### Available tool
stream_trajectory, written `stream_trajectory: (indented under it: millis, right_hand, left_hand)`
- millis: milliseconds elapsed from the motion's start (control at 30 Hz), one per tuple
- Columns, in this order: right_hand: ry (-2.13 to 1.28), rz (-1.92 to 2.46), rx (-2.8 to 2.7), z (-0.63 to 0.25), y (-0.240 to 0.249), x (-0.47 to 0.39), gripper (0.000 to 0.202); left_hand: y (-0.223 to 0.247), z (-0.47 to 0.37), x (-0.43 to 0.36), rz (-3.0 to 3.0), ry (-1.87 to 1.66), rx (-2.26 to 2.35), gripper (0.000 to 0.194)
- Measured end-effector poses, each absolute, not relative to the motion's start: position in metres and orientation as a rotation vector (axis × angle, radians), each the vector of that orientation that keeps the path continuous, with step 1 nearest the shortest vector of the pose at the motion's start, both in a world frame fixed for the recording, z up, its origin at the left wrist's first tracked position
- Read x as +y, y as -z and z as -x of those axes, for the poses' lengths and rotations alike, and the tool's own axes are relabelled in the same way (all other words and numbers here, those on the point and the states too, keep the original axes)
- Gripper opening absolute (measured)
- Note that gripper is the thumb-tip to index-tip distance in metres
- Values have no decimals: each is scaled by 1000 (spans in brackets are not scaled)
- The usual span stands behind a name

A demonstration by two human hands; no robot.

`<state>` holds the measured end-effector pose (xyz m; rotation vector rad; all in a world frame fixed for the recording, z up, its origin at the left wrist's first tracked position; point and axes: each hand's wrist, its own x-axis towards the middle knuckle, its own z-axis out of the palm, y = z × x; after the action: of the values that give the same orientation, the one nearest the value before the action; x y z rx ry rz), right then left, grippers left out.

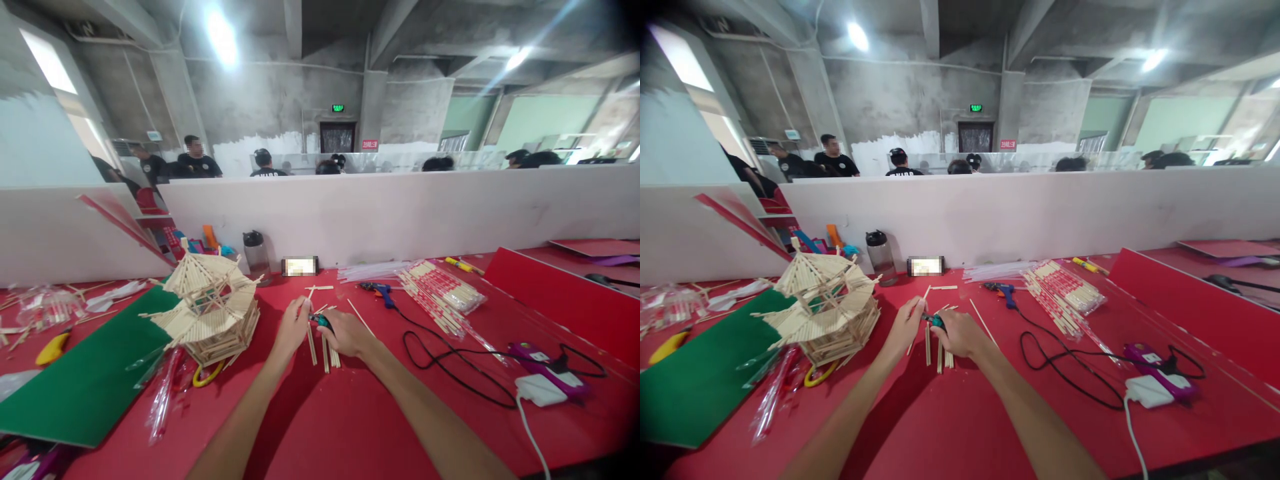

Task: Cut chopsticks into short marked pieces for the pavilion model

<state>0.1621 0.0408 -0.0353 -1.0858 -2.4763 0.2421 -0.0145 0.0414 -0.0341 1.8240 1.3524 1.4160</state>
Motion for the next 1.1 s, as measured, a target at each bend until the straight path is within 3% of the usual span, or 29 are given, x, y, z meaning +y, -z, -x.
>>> stream_trajectory:
  millis: [700, 900, 1100]
  right_hand:
    - [-207, 1070, -2471, -159, 30, 37, 26]
    - [-152, 1109, -2417, -173, 19, 39, 30]
    - [13, 1528, -2257, -223, 33, 71, 32]
  left_hand:
    - [22, 6, 32, -1747, -1443, 1263, 37]
    - [1, 23, 25, -1211, -1496, 1120, 33]
    - [9, 34, 33, -902, -1366, 831, 25]
